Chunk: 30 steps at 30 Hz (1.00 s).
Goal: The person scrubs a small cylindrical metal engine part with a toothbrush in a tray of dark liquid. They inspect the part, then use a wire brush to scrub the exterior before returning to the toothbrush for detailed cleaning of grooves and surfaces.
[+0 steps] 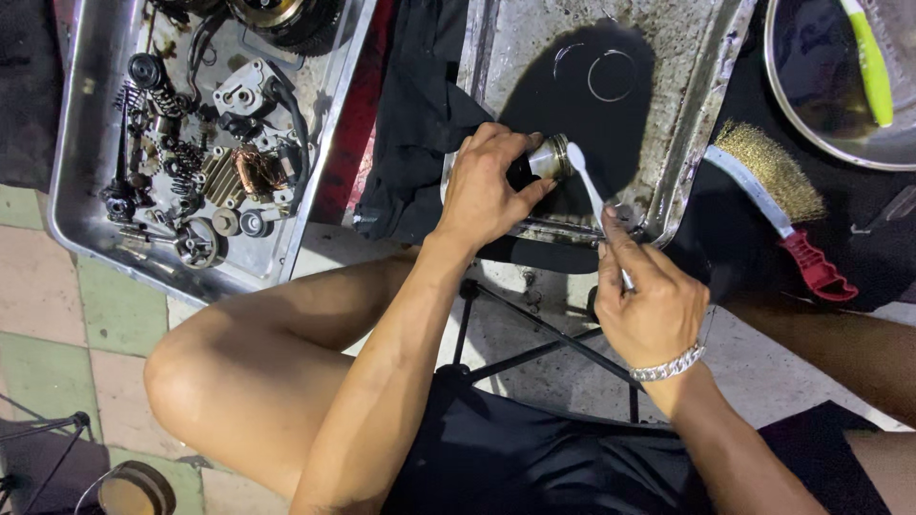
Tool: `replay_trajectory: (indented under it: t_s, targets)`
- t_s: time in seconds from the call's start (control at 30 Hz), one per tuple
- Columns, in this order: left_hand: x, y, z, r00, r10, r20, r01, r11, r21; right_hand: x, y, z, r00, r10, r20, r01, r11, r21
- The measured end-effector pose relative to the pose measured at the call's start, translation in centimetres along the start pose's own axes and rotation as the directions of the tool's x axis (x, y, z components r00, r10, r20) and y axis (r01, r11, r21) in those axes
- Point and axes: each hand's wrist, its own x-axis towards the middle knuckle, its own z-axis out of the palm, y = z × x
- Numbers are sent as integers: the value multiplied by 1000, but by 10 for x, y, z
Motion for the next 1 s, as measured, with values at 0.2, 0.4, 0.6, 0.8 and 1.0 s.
replay_trajectory:
  t_s: [0.2,0.4,0.6,0.8,1.0]
  targets:
    - [-1,3,-1,1000,-21,-15,21,1000,-2,1,-5,7,999,-40,-20,39,998,-45]
    - [0,5,-1,999,-39,-5,39,999,-6,7,-5,20,999,-33,-1,33,996,-87]
    - [0,1,1,1000,-6,-26,5,1000,-18,-6,-6,14,999,-37,8,37,992,-118]
    - [-2,0,2,1000,11,-18,-11,1000,-11,19,-6,29,999,-51,8,51,991,-122]
    - [-1,-1,0,1000,0,-16,-1,999,-32,-3,-9,20,1000,-14,28,16,997,-73]
